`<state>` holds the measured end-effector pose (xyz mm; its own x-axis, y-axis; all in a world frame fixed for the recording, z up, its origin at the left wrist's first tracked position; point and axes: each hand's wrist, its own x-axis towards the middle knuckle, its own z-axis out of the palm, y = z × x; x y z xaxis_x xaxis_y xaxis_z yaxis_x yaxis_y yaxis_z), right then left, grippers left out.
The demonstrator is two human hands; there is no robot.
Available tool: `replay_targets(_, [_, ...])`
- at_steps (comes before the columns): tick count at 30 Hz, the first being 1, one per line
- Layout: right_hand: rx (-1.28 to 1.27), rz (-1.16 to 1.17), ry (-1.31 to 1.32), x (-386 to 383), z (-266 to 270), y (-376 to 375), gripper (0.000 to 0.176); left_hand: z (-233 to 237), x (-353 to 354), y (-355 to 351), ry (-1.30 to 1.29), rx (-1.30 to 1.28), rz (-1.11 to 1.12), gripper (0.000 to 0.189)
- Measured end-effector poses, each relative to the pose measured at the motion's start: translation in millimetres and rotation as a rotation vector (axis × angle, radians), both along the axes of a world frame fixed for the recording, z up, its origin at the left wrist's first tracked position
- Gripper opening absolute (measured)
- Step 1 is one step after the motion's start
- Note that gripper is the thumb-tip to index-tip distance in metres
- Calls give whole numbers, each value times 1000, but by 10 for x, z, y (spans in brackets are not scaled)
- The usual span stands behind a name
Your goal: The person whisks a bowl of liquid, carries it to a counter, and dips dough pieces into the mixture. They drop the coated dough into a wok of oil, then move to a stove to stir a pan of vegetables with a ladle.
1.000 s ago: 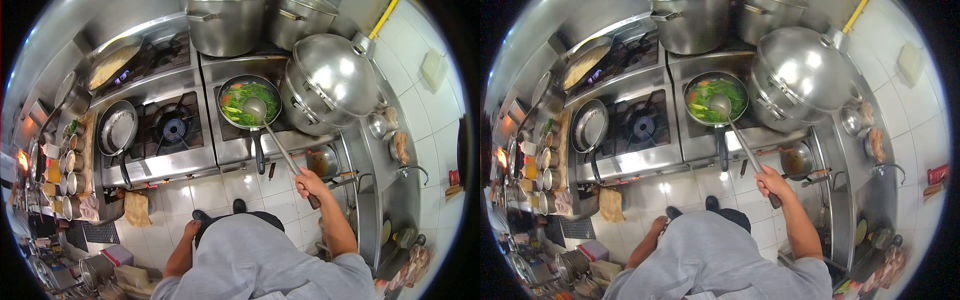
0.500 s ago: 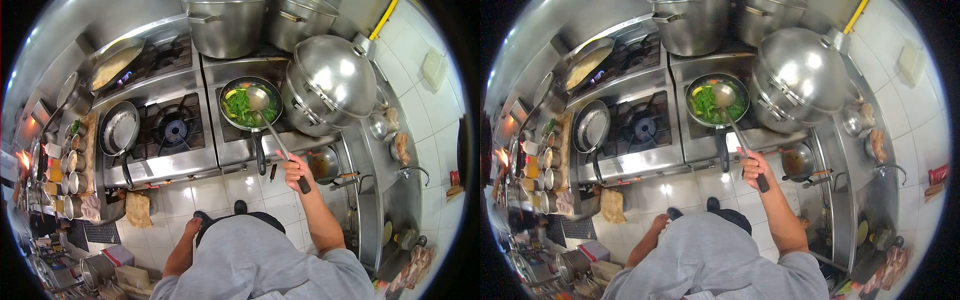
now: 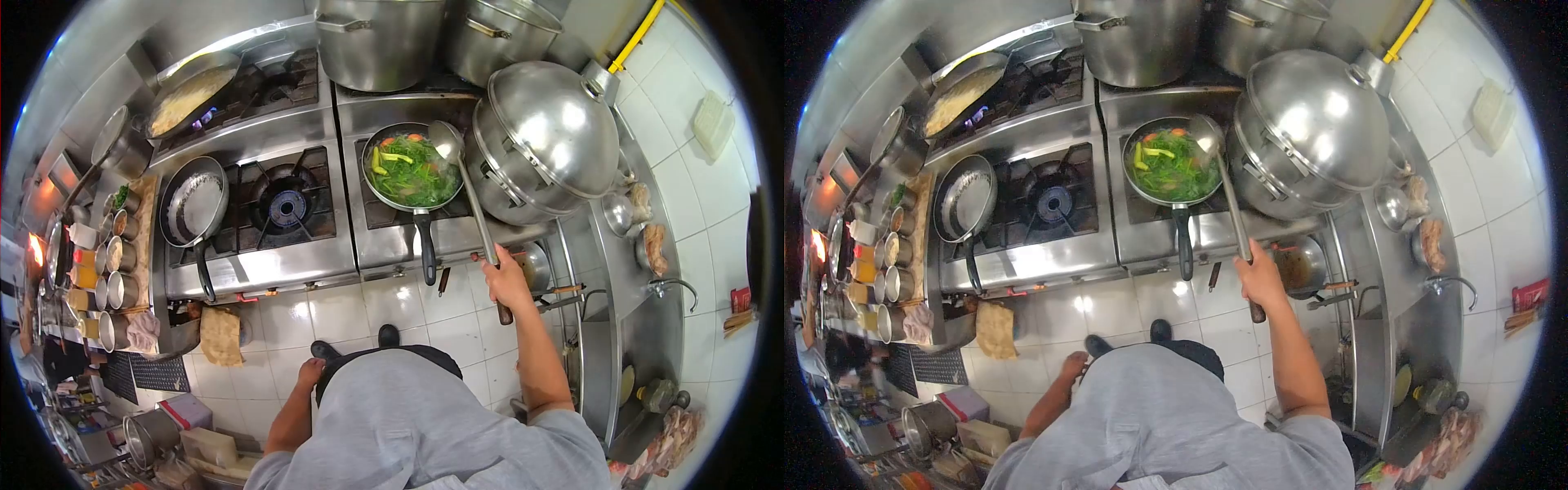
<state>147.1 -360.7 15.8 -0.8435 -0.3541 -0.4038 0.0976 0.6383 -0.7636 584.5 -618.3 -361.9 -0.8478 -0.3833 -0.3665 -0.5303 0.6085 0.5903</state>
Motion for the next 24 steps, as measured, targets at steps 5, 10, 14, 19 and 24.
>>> replay_targets(5, [105,73,29,158,135,-27,58,-83,-62,-4,32,161,190,32])
replay_targets(10, [47,156,-17,212,82,-75,56,297,-244,92,-162,601,656,33])
replay_targets(14, [93,195,-141,301,-26,-21,56,416,-264,109,-175,559,675,34])
replay_targets(19, [11,160,-253,292,-49,179,56,480,-210,142,-163,496,654,32])
replay_targets(24, [166,164,-104,283,184,185,54,538,-226,154,-154,543,670,33])
